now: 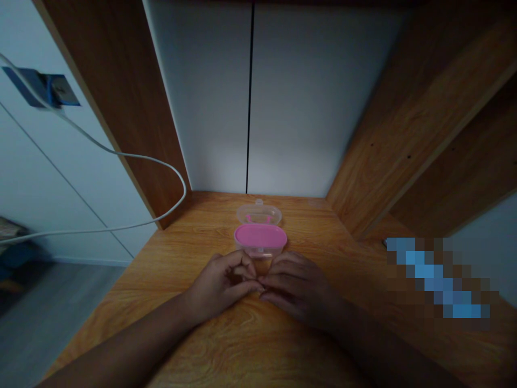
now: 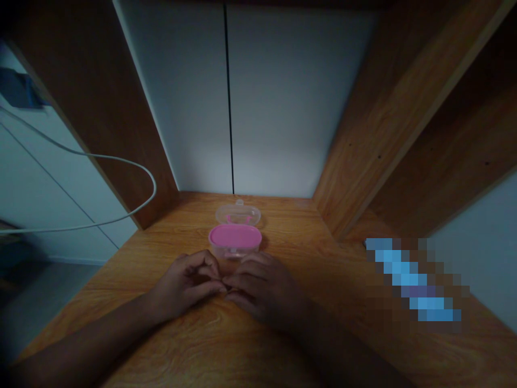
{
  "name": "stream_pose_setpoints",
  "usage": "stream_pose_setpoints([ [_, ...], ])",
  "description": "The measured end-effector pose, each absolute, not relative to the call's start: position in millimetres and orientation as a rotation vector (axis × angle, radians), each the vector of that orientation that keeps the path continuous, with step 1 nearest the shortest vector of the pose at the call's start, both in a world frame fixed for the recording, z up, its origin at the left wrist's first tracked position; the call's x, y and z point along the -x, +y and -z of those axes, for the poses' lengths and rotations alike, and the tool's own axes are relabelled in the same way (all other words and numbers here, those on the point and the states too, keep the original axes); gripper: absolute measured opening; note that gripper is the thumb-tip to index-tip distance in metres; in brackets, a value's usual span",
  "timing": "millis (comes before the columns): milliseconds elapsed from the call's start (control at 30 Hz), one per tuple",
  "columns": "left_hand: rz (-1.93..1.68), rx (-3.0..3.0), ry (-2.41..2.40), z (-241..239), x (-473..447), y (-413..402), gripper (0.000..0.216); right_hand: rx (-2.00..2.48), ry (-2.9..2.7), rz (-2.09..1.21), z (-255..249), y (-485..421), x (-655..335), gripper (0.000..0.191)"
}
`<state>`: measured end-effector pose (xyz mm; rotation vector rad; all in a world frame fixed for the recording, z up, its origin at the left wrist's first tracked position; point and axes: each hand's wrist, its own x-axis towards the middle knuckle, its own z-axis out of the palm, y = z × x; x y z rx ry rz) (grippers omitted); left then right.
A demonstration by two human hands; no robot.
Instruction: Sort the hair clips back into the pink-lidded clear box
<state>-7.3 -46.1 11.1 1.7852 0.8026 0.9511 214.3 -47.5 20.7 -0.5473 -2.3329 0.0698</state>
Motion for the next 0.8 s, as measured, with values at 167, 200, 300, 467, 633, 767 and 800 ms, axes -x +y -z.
stream_pose_setpoints([
  [167,-0.974,-1.855,0.783,-14.7,6.7,-47.6,0.011,0.573,-2.335,-0.054,-20.7,-45.8,-216.1,0.008],
  [200,-0.984,-1.888,0.784,-15.6,7.1,-47.5,0.01,0.582,-2.33,-0.067,-20.5,-45.3,-216.6,0.007],
  [300,-1.008,-1.993,0.786,-16.9,9.0,-45.7,0.011,0.601,-2.304,-0.088,-20.2,-43.7,-217.8,0.007],
  [467,-1.05,-2.099,0.741,-14.3,11.6,-42.4,0.019,0.596,-2.267,-0.072,-18.6,-42.4,-218.6,0.011],
  [633,-1.156,-2.167,0.692,-10.5,10.4,-40.0,0.024,0.551,-2.236,-0.059,-15.2,-40.2,-218.9,0.014],
  [767,-1.228,-2.248,0.664,-9.4,9.6,-37.6,0.024,0.543,-2.235,-0.042,-14.4,-39.8,-218.7,0.015],
  [800,-1.241,-2.273,0.662,-9.8,9.7,-37.5,0.023,0.545,-2.239,-0.038,-14.8,-40.2,-218.6,0.014],
])
